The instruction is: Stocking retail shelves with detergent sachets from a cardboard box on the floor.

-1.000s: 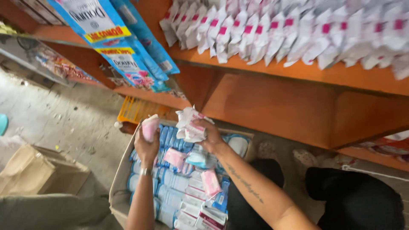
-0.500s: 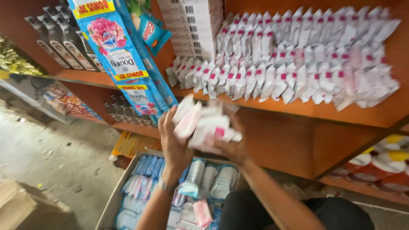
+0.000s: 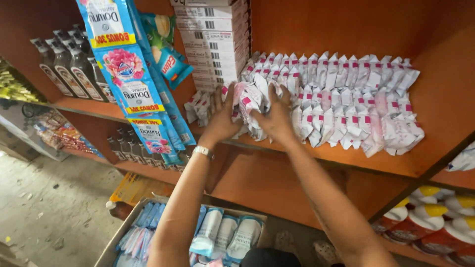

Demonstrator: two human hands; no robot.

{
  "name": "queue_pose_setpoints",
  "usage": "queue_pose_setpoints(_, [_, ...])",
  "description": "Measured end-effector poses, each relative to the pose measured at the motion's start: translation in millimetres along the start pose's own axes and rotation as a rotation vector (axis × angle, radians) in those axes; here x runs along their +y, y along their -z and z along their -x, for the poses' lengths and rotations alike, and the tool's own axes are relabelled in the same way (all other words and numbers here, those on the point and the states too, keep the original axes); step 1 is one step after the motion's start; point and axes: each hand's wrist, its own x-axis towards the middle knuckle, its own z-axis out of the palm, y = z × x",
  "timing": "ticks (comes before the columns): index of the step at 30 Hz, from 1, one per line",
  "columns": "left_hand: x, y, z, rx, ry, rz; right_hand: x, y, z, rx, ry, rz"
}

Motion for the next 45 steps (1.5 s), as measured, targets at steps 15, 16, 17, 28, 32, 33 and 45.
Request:
queue_pose_setpoints(15, [124, -10, 18, 0.349, -0.316, -0.090, 30, 133, -11, -0.041, -0.189, -0.675])
queue_pose_setpoints(16, [130, -15, 15, 0.338, -0.308, -0.075, 38, 137, -13, -0.066, -0.124, -0.722])
queue_pose_setpoints(17, [139, -22, 9, 0.341, -0.305, -0.074, 43, 141, -15, -0.069, -0.122, -0.720])
queue_pose_setpoints(28, [164, -93, -57, 0.090, -0.043, 1.017, 59, 173, -29, -0.124, -0.029, -0.942])
queue_pose_setpoints(32, [170, -97, -62, 0.106, -0.045, 1.211, 44, 185, -31, -0.082, -0.105, -0.760])
queue_pose_setpoints(33, [169, -97, -64, 0.192, -0.136, 1.098, 46, 186, -34, -0.104, -0.220, -0.810])
queue_pose_setpoints(45, [172, -72, -45, 0.390, -0.329, 0.202, 66, 166, -54, -0.095, -0.205, -0.660])
